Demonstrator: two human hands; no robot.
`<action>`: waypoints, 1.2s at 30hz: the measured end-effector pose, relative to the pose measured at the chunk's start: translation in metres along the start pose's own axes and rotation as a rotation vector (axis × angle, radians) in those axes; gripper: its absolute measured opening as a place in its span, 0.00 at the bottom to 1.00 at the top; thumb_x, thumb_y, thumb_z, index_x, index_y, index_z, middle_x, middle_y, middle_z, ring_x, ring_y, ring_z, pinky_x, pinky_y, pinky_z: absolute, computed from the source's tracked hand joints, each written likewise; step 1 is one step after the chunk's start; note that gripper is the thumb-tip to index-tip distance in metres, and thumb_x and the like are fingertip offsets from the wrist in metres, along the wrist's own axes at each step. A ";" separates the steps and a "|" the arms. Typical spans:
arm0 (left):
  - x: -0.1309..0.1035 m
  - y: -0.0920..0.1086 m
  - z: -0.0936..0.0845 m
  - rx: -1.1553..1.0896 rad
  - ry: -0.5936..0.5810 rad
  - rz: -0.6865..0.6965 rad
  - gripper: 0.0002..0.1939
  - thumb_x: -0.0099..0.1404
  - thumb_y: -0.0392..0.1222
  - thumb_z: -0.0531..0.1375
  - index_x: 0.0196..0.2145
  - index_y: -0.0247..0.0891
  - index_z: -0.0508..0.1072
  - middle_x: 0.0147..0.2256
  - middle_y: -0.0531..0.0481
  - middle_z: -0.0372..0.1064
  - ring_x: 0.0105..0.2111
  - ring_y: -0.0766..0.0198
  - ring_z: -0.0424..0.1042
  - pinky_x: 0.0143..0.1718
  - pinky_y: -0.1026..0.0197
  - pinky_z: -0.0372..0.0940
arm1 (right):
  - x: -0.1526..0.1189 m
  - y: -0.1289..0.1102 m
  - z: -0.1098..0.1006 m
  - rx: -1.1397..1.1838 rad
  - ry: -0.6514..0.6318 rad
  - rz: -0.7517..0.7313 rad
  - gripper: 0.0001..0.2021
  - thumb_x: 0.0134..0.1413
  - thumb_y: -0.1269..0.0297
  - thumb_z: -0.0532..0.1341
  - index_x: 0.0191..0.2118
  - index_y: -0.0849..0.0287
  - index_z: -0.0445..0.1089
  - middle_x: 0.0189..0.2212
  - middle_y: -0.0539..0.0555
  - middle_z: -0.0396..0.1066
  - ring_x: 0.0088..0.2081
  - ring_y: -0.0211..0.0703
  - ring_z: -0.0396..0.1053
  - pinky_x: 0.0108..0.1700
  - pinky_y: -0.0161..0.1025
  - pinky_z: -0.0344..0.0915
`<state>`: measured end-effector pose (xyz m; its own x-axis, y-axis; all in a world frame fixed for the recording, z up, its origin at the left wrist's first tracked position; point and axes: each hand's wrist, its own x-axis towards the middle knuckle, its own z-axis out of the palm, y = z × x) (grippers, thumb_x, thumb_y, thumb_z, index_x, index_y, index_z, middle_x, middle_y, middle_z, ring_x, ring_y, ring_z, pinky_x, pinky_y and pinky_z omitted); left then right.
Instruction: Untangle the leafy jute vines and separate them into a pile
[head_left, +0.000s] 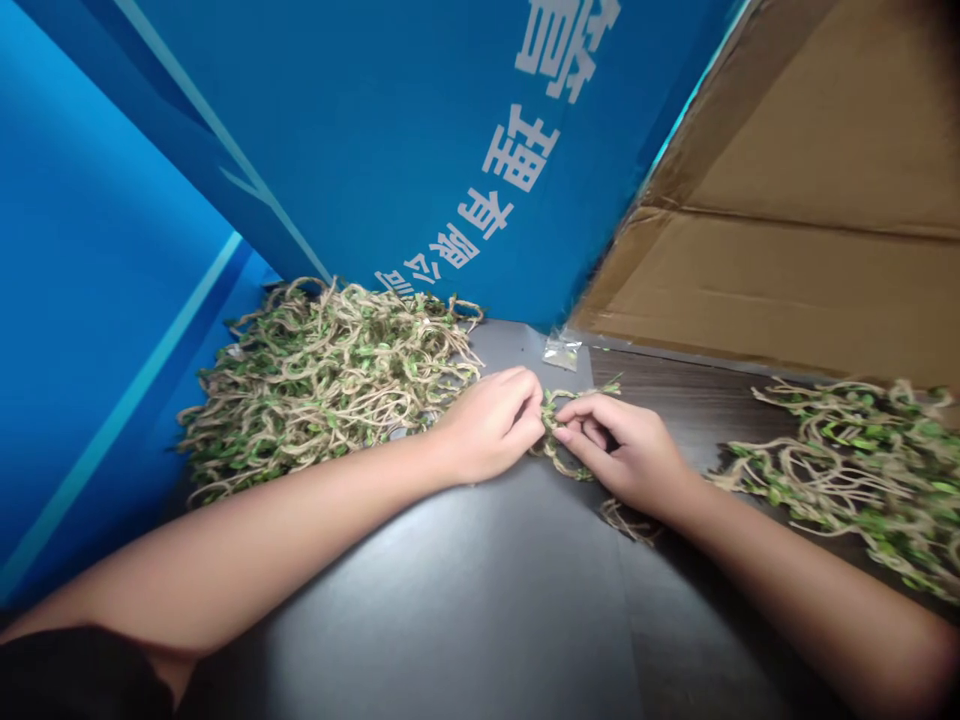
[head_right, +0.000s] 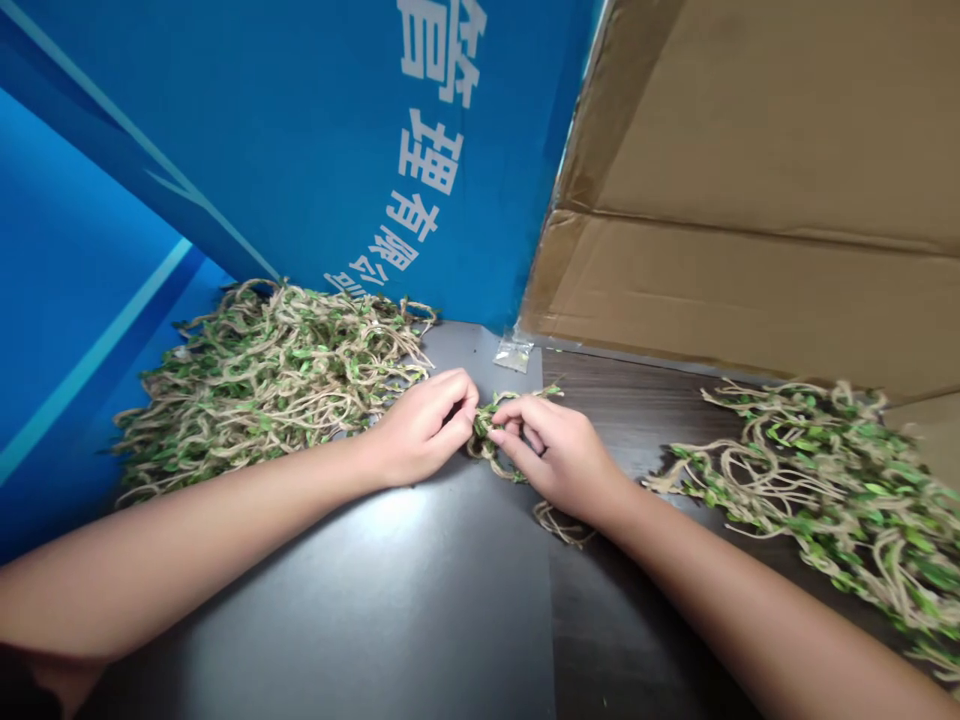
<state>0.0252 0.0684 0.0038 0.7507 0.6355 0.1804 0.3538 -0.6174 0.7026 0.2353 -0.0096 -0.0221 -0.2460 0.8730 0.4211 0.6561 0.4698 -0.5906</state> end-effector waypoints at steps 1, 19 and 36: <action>0.000 0.000 0.000 0.001 0.005 -0.001 0.08 0.71 0.40 0.51 0.32 0.39 0.63 0.32 0.51 0.66 0.34 0.63 0.64 0.38 0.58 0.60 | 0.000 0.000 0.000 0.004 -0.001 0.006 0.04 0.66 0.63 0.63 0.42 0.57 0.73 0.22 0.44 0.64 0.22 0.31 0.61 0.28 0.31 0.60; 0.001 -0.001 0.001 -0.001 0.052 -0.053 0.08 0.70 0.39 0.52 0.31 0.39 0.64 0.31 0.52 0.65 0.33 0.63 0.64 0.37 0.59 0.58 | 0.007 -0.006 -0.009 0.235 -0.037 0.196 0.10 0.68 0.58 0.61 0.40 0.58 0.75 0.28 0.50 0.73 0.27 0.33 0.67 0.31 0.32 0.64; 0.001 -0.001 0.001 -0.070 0.087 -0.058 0.11 0.75 0.43 0.51 0.35 0.38 0.66 0.34 0.51 0.67 0.36 0.64 0.66 0.40 0.58 0.59 | -0.002 -0.005 -0.004 0.116 -0.137 -0.155 0.10 0.67 0.69 0.61 0.51 0.55 0.73 0.47 0.56 0.76 0.50 0.38 0.75 0.52 0.36 0.73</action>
<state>0.0260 0.0693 0.0027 0.6776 0.7090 0.1953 0.3530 -0.5466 0.7594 0.2352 -0.0141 -0.0166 -0.4373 0.7951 0.4202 0.5185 0.6047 -0.6046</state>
